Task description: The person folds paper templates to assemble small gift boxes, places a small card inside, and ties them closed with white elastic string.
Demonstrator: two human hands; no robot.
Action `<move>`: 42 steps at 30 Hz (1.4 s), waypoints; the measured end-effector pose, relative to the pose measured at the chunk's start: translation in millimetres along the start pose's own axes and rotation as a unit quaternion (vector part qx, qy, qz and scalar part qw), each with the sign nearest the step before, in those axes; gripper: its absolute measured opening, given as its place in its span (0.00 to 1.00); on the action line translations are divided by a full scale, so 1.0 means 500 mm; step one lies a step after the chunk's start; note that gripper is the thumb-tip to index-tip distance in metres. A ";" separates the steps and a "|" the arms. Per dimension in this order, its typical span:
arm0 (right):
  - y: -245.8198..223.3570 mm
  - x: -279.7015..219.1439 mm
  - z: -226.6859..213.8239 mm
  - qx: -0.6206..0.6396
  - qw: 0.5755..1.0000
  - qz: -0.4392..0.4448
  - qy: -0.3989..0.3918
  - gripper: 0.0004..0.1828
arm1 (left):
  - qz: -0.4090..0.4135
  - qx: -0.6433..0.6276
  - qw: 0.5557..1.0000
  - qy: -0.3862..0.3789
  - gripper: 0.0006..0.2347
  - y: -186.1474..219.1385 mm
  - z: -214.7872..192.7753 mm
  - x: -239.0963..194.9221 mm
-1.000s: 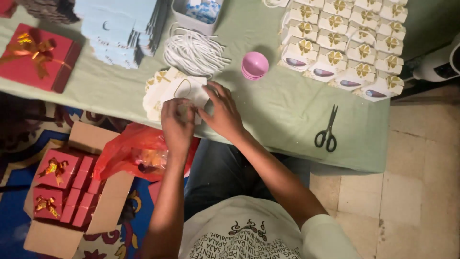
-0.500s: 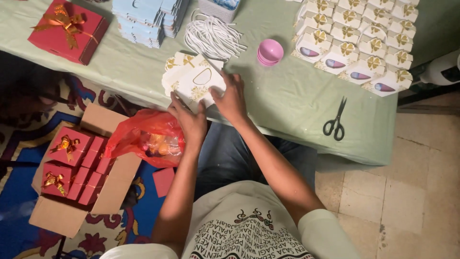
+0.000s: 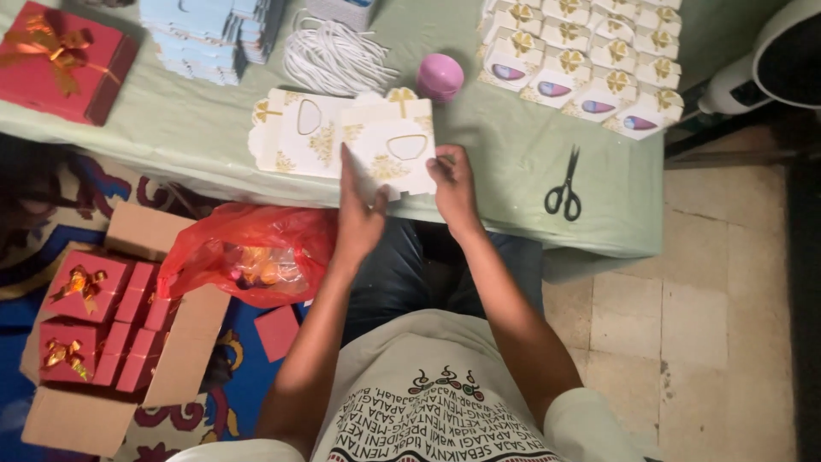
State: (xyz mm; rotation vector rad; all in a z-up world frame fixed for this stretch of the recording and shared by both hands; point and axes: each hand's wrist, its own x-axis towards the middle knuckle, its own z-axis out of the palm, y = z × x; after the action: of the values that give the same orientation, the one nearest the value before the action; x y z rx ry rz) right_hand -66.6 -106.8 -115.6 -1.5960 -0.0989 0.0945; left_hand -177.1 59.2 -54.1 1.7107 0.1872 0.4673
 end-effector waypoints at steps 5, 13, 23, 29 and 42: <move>-0.024 -0.048 -0.104 -0.059 0.997 0.004 0.059 0.19 | 0.025 0.035 0.986 -0.164 0.48 -0.051 0.092 0.023; -0.125 -0.074 -0.142 -0.142 0.984 0.044 0.100 0.30 | 0.083 0.212 0.952 -0.206 0.50 -0.074 0.173 0.071; -0.128 -0.066 -0.163 -0.210 0.969 0.090 0.092 0.39 | 0.361 0.412 0.825 -0.141 0.34 -0.148 0.185 0.101; -0.218 -0.082 -0.136 -0.268 0.958 0.097 0.046 0.54 | 0.399 0.436 0.801 -0.103 0.26 -0.141 0.188 0.097; -0.186 -0.097 -0.165 -0.438 0.898 0.029 -0.007 0.50 | -0.064 -0.028 0.986 -0.152 0.32 -0.052 0.197 0.065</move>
State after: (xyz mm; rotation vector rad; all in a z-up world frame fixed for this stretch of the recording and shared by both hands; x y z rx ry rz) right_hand -105.2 -192.2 -20.2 -2.5051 -0.1109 0.1157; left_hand -104.1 -12.3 -85.2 1.6793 0.0617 0.1121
